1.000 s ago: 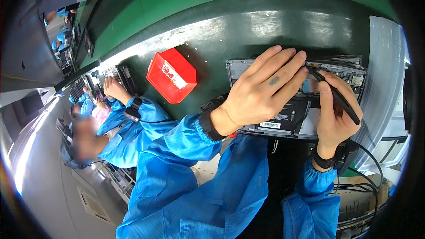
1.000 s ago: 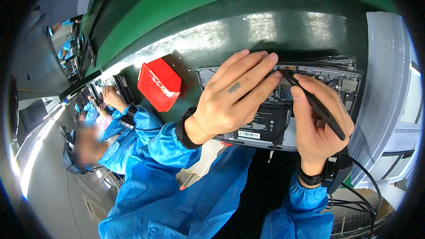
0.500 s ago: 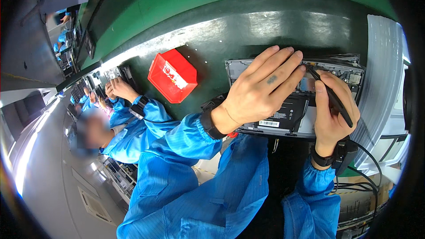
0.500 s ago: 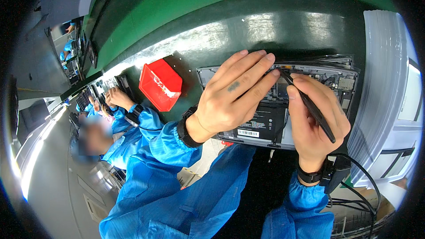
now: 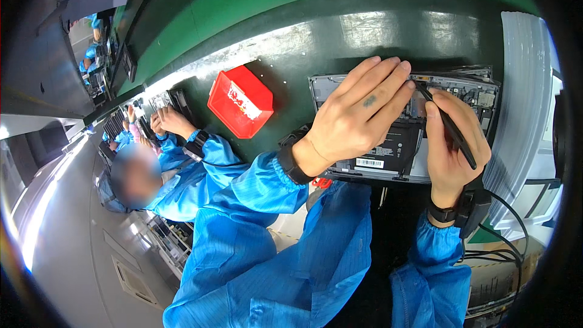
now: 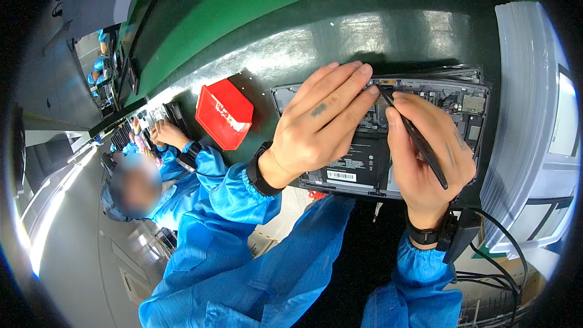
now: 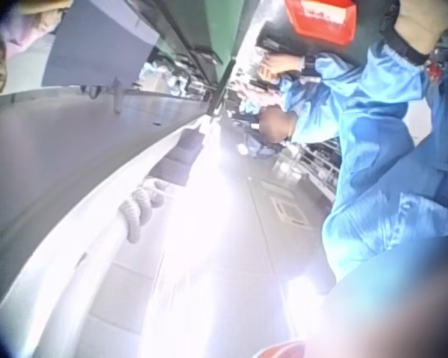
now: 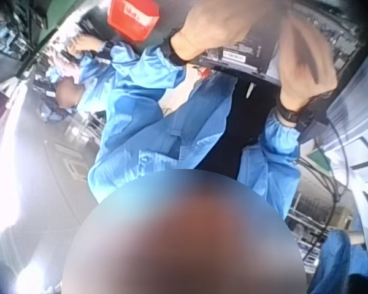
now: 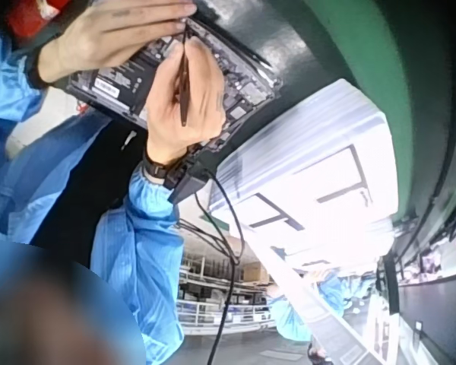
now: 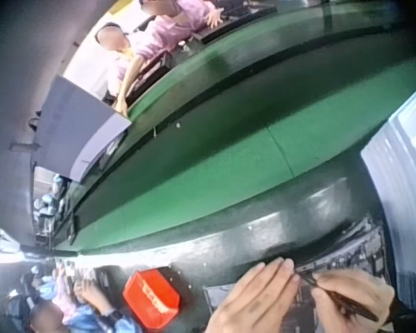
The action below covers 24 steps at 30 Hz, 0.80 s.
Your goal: The worker labels components and uses a probe to check or connect wires on internal electronic assemblies.
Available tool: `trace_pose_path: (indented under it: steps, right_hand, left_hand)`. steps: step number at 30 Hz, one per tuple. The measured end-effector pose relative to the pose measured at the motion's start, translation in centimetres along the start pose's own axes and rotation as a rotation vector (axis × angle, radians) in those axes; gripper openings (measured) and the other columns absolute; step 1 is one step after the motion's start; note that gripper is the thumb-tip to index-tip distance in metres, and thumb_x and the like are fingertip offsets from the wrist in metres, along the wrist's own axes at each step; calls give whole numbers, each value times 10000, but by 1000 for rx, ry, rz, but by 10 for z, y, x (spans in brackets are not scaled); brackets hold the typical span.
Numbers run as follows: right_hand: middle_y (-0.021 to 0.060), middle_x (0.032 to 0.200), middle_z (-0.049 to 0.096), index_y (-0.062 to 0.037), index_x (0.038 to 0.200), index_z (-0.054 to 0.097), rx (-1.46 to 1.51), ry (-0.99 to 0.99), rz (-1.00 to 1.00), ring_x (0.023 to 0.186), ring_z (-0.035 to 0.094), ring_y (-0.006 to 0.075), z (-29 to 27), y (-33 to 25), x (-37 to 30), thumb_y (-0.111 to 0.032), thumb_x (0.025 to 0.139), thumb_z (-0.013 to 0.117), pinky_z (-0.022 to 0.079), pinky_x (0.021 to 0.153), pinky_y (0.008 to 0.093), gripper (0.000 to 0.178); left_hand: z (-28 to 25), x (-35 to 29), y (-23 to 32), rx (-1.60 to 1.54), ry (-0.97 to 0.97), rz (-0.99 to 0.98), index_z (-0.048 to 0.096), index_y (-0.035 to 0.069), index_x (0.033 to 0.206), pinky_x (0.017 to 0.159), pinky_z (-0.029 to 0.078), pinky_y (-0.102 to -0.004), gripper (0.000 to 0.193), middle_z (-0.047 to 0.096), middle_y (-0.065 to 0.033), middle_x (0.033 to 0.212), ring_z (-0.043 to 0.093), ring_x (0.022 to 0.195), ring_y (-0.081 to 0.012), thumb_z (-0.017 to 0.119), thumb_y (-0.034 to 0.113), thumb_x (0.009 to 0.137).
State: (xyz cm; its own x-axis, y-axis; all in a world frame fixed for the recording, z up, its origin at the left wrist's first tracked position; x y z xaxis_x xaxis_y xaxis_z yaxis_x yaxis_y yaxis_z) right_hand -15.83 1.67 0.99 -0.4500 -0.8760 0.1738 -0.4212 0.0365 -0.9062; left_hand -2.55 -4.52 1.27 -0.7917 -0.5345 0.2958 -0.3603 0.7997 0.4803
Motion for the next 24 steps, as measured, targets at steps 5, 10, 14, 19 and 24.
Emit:
trace_pose_path:
  steps: [5, 10, 14, 19, 24]
  right_hand:
    - [156, 966, 735, 29, 1000, 708, 11, 0, -31, 872, 727, 253, 3, -1, 0, 70, 815, 733, 566, 754, 308, 191]
    - [150, 973, 735, 26, 1015, 704, 17, -3, -40, 872, 728, 261, 4, -4, 1, 68, 812, 735, 569, 748, 313, 209]
    - [149, 977, 734, 12, 1017, 706, 8, -11, -95, 866, 729, 259, 4, -8, 2, 67, 820, 727, 572, 727, 309, 206]
    - [97, 982, 736, 10, 1033, 725, 109, 100, 123, 771, 647, 80, -8, 12, -10, 6, 851, 743, 475, 588, 180, 183]
    - [81, 969, 731, 2, 1022, 732, 163, 144, 188, 748, 635, 64, -7, 20, -10, 1, 863, 732, 460, 558, 176, 159]
  left_hand:
    - [-1, 0, -1, 12, 11, 1, 709, -50, 1053, 1005, 512, -471, 375, 658, -194, 1214, 637, 1146, -345, 673, -7, 683]
    - [0, -2, 0, 33, 15, 12, 699, -53, 1065, 1004, 514, -472, 374, 651, -198, 1222, 634, 1139, -347, 688, -19, 693]
    - [0, -1, 2, 60, 48, 35, 693, -50, 1078, 1008, 512, -477, 375, 648, -200, 1226, 631, 1141, -347, 698, -22, 704]
    - [1, -5, 5, 81, 29, 20, 696, -29, 1095, 1004, 513, -476, 392, 639, -193, 1242, 623, 1157, -344, 680, -23, 703]
    - [-1, -1, 5, 67, 9, 13, 682, -21, 1130, 1009, 508, -475, 426, 635, -197, 1243, 613, 1178, -358, 684, -30, 704]
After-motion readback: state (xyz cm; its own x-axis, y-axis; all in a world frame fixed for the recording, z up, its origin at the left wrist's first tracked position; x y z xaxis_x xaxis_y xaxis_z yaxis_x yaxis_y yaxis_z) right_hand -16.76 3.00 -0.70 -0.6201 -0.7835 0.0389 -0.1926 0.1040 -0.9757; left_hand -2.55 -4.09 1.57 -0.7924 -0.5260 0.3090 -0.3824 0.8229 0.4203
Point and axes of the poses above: each hand's wrist, its own x-axis towards the middle knuckle, its own z-axis out of the palm, y = z × x, the point moved 8 cm from there along x, towards the middle knuckle
